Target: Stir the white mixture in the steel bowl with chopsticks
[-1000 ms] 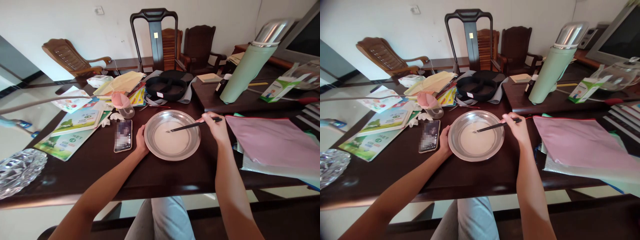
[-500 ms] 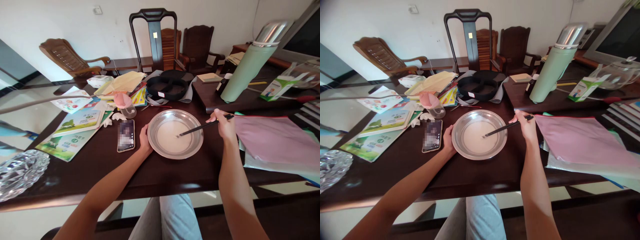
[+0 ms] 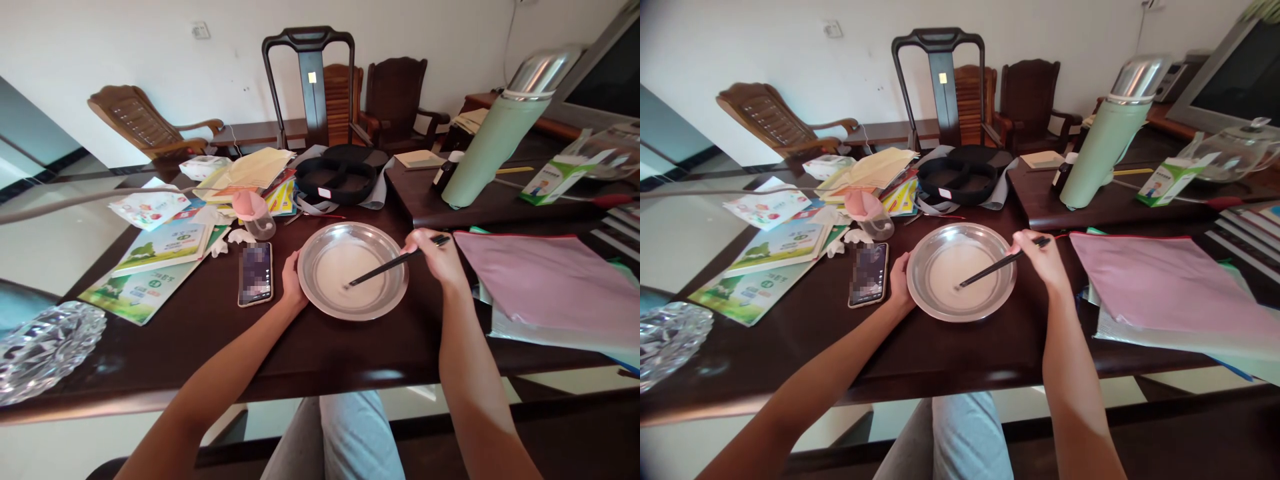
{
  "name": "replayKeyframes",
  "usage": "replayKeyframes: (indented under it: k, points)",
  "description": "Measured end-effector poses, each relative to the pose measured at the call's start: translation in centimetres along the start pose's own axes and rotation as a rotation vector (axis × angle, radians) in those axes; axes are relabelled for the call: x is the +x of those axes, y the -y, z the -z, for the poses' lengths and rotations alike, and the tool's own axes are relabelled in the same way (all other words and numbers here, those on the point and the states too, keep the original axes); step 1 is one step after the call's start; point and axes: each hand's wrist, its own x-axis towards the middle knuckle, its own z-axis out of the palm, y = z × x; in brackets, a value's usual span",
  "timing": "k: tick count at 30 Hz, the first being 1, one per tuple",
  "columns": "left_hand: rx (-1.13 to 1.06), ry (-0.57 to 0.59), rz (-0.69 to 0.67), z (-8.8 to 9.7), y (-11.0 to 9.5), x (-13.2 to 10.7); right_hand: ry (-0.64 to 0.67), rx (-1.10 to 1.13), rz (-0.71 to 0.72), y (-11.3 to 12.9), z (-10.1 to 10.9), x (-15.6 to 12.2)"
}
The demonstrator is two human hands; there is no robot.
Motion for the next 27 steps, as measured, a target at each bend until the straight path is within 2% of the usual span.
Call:
replayKeyframes:
  k: [2, 3, 6, 8, 9, 13, 14, 15, 19, 21, 24, 25, 27]
  points:
    - [0.005, 0.002, -0.003, 0.0, -0.1, 0.0, 0.085, -0.023, 0.016, 0.2, -0.4, 0.0]
    - [0.007, 0.002, -0.004, 0.1, -0.1, -0.1, 0.07, -0.04, 0.027, 0.3, -0.5, 0.0]
    - [0.01, 0.004, -0.003, 0.1, -0.2, -0.1, -0.121, -0.052, 0.031, 0.0, 0.0, 0.2]
    - [0.008, 0.009, 0.0, 0.0, -0.2, -0.2, -0.186, -0.015, 0.017, -0.2, 0.5, 0.2]
    - [0.007, 0.013, 0.001, 0.0, -0.2, -0.2, -0.159, 0.003, 0.01, -0.3, 0.5, 0.2]
    - [0.013, 0.013, -0.008, 0.2, -0.1, 0.0, 0.095, -0.017, 0.008, 0.1, -0.4, -0.1]
    - [0.014, 0.01, -0.014, 0.2, 0.0, 0.1, 0.109, -0.033, 0.013, 0.2, -0.6, -0.1]
    - [0.013, 0.007, -0.018, 0.3, 0.0, 0.2, 0.083, -0.047, 0.016, 0.2, -0.6, 0.0]
    - [-0.009, -0.005, -0.011, 0.2, 0.1, 0.2, -0.161, -0.033, -0.012, -0.2, 0.3, 0.2]
    - [-0.018, -0.018, 0.002, 0.1, 0.1, 0.2, -0.12, 0.008, -0.033, -0.3, 0.5, 0.1]
    - [-0.022, -0.029, 0.002, 0.0, 0.0, 0.2, 0.084, 0.006, -0.036, -0.1, -0.1, -0.1]
    - [-0.021, -0.028, -0.004, 0.0, 0.0, 0.2, 0.113, -0.011, -0.027, 0.0, -0.3, -0.2]
    - [-0.013, -0.021, -0.012, 0.0, -0.1, 0.3, 0.056, -0.049, -0.01, 0.2, -0.4, -0.2]
